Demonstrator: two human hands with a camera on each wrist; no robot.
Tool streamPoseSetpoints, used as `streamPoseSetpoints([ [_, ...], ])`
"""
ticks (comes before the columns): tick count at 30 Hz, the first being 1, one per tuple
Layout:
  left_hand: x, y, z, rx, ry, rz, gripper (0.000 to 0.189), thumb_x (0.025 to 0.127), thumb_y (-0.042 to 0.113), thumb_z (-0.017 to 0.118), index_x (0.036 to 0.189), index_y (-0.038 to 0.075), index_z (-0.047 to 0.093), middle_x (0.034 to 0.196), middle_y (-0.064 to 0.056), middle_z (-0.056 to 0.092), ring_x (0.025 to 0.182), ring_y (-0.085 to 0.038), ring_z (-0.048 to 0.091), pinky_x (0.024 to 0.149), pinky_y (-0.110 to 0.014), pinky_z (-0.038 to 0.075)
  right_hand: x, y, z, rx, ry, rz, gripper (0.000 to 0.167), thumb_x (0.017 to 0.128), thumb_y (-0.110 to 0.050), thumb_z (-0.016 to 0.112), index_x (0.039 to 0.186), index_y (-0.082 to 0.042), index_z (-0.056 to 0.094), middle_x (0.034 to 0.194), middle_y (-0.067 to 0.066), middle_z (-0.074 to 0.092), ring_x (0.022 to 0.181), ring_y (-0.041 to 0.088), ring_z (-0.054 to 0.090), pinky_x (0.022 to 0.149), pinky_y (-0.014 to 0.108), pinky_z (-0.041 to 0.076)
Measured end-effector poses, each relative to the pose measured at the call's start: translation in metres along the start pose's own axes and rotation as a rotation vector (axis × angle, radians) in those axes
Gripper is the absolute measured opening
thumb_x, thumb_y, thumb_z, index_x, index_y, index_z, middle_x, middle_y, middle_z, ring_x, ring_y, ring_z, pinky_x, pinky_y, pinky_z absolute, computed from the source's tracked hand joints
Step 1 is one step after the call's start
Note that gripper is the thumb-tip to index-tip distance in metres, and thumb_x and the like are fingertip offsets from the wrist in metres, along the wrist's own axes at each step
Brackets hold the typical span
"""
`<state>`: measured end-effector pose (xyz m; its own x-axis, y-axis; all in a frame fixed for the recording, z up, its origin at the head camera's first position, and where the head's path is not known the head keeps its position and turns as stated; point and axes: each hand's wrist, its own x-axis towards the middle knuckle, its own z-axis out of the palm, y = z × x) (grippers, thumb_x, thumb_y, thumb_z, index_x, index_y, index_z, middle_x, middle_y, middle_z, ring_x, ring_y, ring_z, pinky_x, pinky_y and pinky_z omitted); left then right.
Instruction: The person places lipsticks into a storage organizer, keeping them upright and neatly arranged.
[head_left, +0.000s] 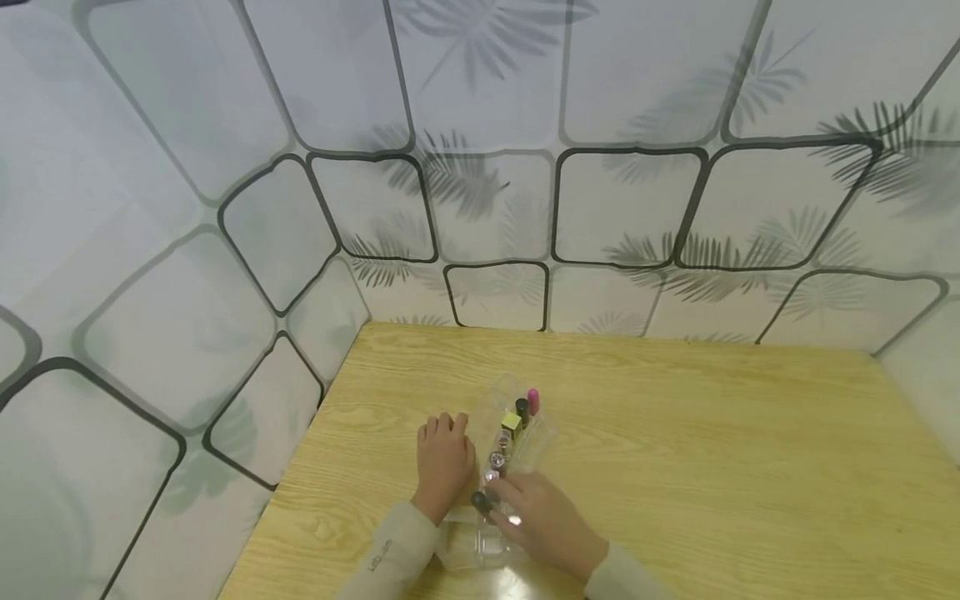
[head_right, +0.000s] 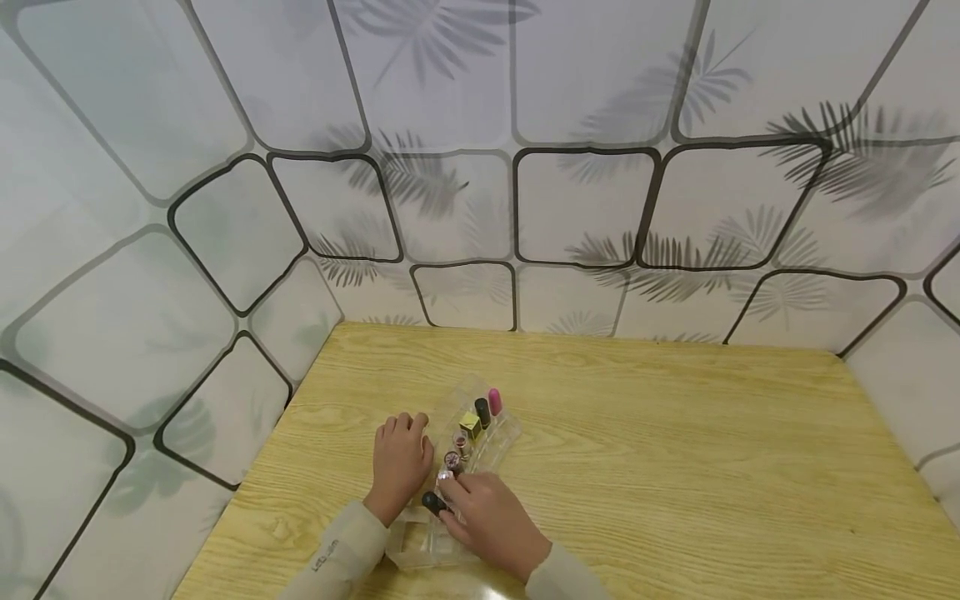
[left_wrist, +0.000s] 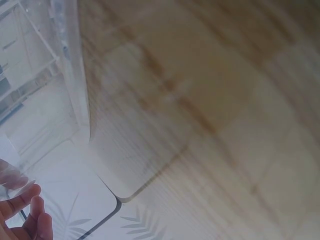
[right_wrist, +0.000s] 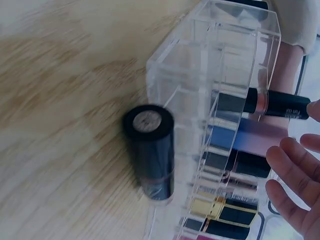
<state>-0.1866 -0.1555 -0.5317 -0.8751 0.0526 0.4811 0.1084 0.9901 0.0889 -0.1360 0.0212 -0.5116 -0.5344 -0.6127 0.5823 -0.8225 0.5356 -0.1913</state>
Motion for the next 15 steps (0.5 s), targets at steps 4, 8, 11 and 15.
streamPoseSetpoints([
  [4,-0.001,0.000,0.001,-0.009,0.008,0.000,0.025,0.076,0.013,0.064,0.100,0.009,0.061,0.079,-0.006,0.054,0.075,-0.021,0.047,0.072,-0.035,0.042,-0.008,0.008,-0.002,-0.047,-0.004,0.021,0.031,0.074,-0.025,0.074,0.100,-0.012,0.066,0.089,-0.003,0.068,0.079,0.010,0.063,0.073,0.026,0.053],
  [8,-0.001,-0.001,0.002,-0.010,-0.007,-0.007,0.024,0.078,0.015,0.062,0.101,0.009,0.061,0.080,-0.006,0.054,0.076,-0.021,0.047,0.073,-0.035,0.042,-0.017,0.018,-0.002,-0.102,0.000,0.044,0.033,0.070,-0.026,0.075,0.097,-0.010,0.066,0.083,-0.003,0.066,0.072,0.009,0.061,0.070,0.027,0.052],
  [11,0.000,-0.001,0.002,-0.012,-0.004,-0.005,0.023,0.078,0.015,0.062,0.100,0.009,0.060,0.080,-0.006,0.054,0.076,-0.021,0.047,0.073,-0.035,0.042,-0.023,0.026,-0.001,-0.142,-0.007,0.078,0.031,0.070,-0.026,0.075,0.095,-0.009,0.066,0.079,-0.004,0.065,0.069,0.008,0.059,0.068,0.026,0.051],
  [15,0.000,-0.001,0.001,-0.024,0.013,-0.002,0.024,0.077,0.014,0.063,0.100,0.009,0.060,0.079,-0.006,0.053,0.075,-0.021,0.046,0.072,-0.036,0.042,-0.028,0.033,-0.002,-0.195,-0.056,0.150,0.026,0.072,-0.026,0.075,0.090,-0.009,0.066,0.077,-0.003,0.064,0.067,0.008,0.057,0.063,0.025,0.050],
])
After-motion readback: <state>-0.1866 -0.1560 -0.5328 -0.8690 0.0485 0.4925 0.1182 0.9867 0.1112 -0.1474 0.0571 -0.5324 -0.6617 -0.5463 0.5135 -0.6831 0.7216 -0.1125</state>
